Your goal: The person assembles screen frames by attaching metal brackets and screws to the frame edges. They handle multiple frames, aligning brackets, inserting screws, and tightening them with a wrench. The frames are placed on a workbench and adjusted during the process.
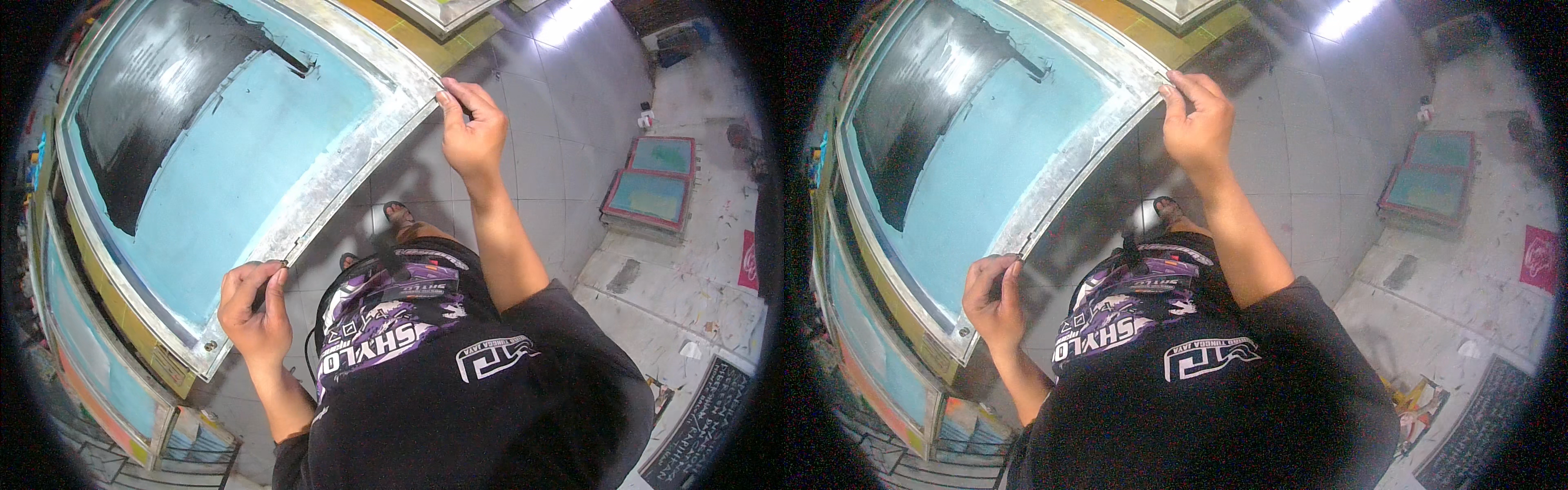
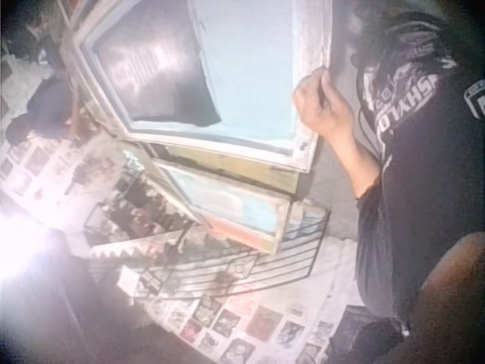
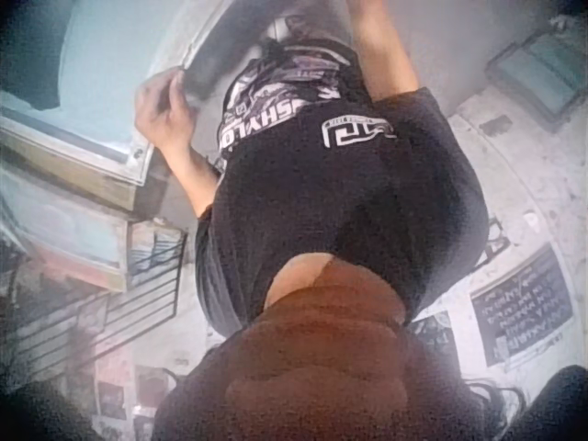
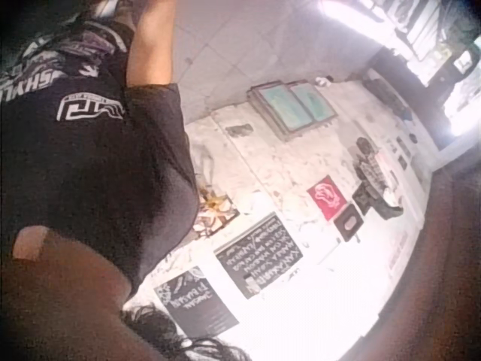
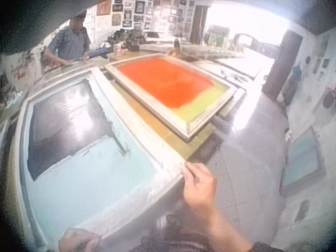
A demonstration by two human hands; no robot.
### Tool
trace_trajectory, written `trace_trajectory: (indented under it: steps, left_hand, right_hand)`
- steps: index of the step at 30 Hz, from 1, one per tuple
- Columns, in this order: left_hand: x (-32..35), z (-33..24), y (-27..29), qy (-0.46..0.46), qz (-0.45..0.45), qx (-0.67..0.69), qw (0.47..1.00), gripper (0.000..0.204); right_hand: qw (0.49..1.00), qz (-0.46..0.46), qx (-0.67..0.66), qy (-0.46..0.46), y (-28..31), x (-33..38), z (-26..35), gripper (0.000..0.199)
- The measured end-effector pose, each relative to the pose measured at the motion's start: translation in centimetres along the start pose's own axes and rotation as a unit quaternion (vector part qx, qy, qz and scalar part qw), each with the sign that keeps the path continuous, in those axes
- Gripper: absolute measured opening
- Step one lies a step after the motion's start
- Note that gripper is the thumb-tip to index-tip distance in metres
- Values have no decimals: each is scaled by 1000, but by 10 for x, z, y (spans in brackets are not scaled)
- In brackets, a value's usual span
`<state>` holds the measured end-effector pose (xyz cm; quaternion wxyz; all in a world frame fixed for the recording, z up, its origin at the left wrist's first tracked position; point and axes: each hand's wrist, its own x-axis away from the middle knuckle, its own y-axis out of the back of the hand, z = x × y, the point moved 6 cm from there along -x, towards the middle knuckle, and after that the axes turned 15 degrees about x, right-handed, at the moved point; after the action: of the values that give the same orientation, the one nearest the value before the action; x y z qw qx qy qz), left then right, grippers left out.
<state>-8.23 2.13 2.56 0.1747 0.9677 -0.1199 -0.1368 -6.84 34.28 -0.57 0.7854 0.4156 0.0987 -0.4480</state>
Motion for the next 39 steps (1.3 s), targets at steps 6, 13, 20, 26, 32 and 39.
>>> trace_trajectory:
  steps: [6,13,20,26,32,39]
  left_hand:
    - [-1,-2,2,4,0,2,1000,5]
    - [-2,-1,-1,2,3,-4,1000,5]
    - [0,2,-1,20,-4,8,1000,5]
    - [-1,-1,-1,-1,-6,-4,1000,5]
    - [2,-6,-6,-42,-41,-46,997,4]
    - [5,-9,-8,-36,-59,-57,996,5]
  right_hand:
    - [989,107,51,85,26,-25,7,17]
    - [984,133,83,89,17,-22,19,10]
    - [987,66,118,89,13,-15,21,11]
    - [989,69,71,107,17,-13,17,10]
    - [990,70,83,89,13,-10,16,11]
    - [967,124,81,206,14,-28,24,9]
